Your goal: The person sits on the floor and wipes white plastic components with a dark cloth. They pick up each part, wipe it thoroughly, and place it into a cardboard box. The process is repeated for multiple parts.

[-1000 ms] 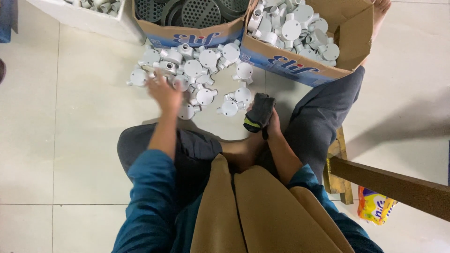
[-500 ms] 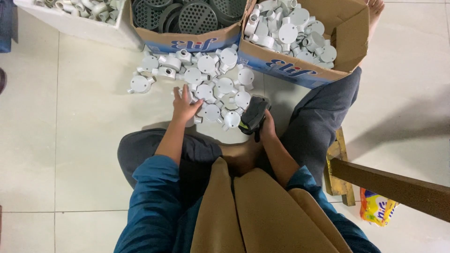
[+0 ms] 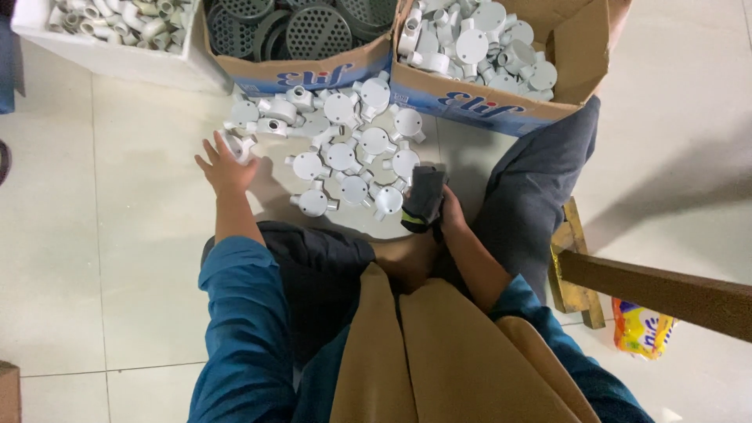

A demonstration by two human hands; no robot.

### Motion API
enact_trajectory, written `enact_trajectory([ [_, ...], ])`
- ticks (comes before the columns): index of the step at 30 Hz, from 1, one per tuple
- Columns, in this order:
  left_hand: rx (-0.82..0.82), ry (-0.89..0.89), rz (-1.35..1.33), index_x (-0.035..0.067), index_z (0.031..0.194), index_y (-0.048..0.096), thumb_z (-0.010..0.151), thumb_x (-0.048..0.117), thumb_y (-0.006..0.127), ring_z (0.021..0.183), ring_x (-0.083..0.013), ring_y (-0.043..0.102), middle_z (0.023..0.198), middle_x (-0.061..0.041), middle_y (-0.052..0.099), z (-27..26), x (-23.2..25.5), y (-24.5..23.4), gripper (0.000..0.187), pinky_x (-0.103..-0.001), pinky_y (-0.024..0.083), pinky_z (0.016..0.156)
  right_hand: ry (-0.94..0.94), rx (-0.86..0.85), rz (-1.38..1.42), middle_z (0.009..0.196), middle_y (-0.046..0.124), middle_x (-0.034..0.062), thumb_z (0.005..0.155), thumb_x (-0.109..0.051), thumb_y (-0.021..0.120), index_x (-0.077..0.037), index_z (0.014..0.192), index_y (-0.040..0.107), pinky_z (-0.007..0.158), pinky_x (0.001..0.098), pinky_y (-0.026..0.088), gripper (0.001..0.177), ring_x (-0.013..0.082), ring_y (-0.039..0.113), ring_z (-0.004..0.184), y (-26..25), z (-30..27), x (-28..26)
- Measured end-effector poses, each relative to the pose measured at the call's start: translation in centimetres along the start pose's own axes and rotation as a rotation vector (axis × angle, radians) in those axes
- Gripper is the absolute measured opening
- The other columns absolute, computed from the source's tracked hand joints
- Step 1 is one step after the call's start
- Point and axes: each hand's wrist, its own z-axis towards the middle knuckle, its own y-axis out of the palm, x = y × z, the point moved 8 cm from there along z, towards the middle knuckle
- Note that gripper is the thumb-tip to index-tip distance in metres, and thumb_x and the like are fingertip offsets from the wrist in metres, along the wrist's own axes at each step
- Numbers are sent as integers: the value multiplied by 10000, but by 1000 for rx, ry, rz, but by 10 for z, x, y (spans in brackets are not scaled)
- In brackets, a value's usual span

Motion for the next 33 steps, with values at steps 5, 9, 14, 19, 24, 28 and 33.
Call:
enact_trajectory([
  [5,-82,18,-23,188,1644,27,827,711,589,1541,-297,153,1653,-104,200,6,0,34,1121,-475,267,1215,-26,-8,18,1393,624,199,919,-501,742,-91,1314,688,1128,523,405,572,394,563,1326,-50,73,28],
  [9,-47,-32,-123,121,1636,31,826,690,638,1462,-344,344,1549,-198,373,13,-6,53,1161,-476,305,1131,-67,24,66,1385,629,195,919,-424,726,-77,1284,701,1141,486,396,504,366,556,1325,-26,44,27],
  [14,-367,-92,-529,125,1630,110,872,402,756,811,-280,761,1355,-240,598,-25,9,78,1034,-407,595,767,-100,-17,115,1436,592,208,955,-453,690,-62,1356,656,1131,496,423,561,375,552,1348,0,18,9],
  [19,-235,-93,-511,104,1428,459,842,583,745,972,-265,718,1214,-151,675,-12,9,92,809,-409,591,802,-117,-13,152,1481,552,196,964,-471,671,-76,1406,624,1166,477,396,595,364,513,1386,6,8,3],
  [24,-186,-102,-519,43,1235,569,911,717,618,1198,-428,622,1263,-237,532,-31,15,60,749,-500,567,956,-135,27,180,1421,611,166,974,-464,633,-107,1324,690,1165,452,411,503,329,552,1359,-5,8,-2],
  [28,-33,-70,-740,30,1125,666,926,497,734,908,-304,735,986,-162,708,-1,7,89,513,-401,607,781,-209,39,225,1364,643,203,957,-411,675,-73,1257,722,1119,462,451,454,348,602,1299,-9,16,-9],
  [33,79,-91,-927,48,1018,663,840,296,804,660,-212,753,812,-88,742,2,14,73,336,-294,623,608,-202,37,293,1322,682,160,946,-353,675,-89,1213,746,1118,428,469,382,305,620,1280,11,-16,-15],
])
